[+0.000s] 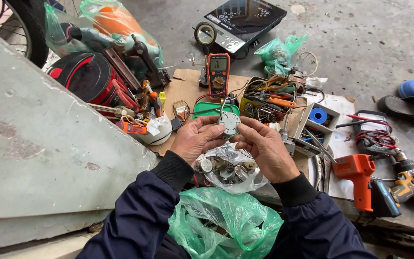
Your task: Testing the electrical connections of a small motor using a multimeter and sorting through components in a bag.
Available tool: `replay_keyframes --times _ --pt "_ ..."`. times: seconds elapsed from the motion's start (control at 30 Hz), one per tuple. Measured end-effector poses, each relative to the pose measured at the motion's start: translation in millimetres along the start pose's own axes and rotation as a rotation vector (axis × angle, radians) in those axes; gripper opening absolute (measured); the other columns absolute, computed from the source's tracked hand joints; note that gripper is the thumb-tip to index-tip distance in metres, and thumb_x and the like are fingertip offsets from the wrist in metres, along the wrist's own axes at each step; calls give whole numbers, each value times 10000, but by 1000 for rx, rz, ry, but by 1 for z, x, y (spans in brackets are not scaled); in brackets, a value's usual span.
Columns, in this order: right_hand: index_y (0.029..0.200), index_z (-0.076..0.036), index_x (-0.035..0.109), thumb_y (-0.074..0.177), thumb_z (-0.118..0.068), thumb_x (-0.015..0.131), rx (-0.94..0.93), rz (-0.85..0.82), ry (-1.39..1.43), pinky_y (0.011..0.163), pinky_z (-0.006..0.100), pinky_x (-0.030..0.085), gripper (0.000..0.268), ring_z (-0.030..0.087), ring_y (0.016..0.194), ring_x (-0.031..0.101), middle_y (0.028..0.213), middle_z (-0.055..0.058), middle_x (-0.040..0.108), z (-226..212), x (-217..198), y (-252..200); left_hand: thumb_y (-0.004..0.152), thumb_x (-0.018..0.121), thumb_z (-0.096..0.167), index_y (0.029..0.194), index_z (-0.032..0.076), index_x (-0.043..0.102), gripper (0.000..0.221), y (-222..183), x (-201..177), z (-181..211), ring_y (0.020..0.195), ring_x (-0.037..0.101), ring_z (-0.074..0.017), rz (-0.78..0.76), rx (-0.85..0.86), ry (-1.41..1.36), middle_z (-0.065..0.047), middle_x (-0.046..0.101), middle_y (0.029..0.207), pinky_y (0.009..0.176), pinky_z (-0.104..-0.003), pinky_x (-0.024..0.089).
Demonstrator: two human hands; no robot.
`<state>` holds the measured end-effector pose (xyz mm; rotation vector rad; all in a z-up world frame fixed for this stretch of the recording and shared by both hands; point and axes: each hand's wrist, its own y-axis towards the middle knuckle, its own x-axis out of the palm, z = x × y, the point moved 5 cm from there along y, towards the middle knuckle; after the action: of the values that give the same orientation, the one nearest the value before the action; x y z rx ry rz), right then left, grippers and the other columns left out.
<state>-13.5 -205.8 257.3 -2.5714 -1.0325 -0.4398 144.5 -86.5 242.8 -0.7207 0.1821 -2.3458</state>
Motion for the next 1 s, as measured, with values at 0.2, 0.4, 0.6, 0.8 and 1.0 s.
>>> replay_keyframes --times 0.2,0.4,0.6,0.8,1.0 --pt "1373 25 719 1012 -119 782 93 43 76 800 275 677 394 197 896 821 1057 114 794 4 -5 8 827 971 62 1372 -51 683 628 8 5 -3 1023 826 -348 -63 -3 -10 -250 806 1123 928 -470 717" --pt "1316 7 717 993 -120 815 -1 79 5 755 263 681 361 200 883 809 1058 101 756 10 -2 6 917 907 119 1402 -22 714 541 13 8 -17 1101 797 -300 -35 21 51 -214 783 1244 990 -460 696" --pt "1357 -44 754 950 -160 915 -299 -24 -483 910 410 673 452 275 1048 818 1119 178 755 -7 22 -10 937 907 457 1335 -17 733 642 27 1 -40 967 816 -261 86 -70 36 -171 738 1151 983 -478 708" --pt "1463 -24 668 1099 -99 690 -313 -6 -383 995 416 642 373 285 1097 765 1149 232 773 -23 8 -19 1022 785 238 1163 -63 742 335 11 -5 -18 954 829 -419 88 -183 -317 -298 799 1058 840 -522 745" --pt "1237 -40 815 1075 -124 768 -340 45 -507 871 327 660 189 175 984 776 1032 182 832 -16 -4 -24 1081 717 370 1336 -70 733 508 17 -11 -26 1067 819 -383 12 -139 -256 -344 783 1226 896 -484 723"
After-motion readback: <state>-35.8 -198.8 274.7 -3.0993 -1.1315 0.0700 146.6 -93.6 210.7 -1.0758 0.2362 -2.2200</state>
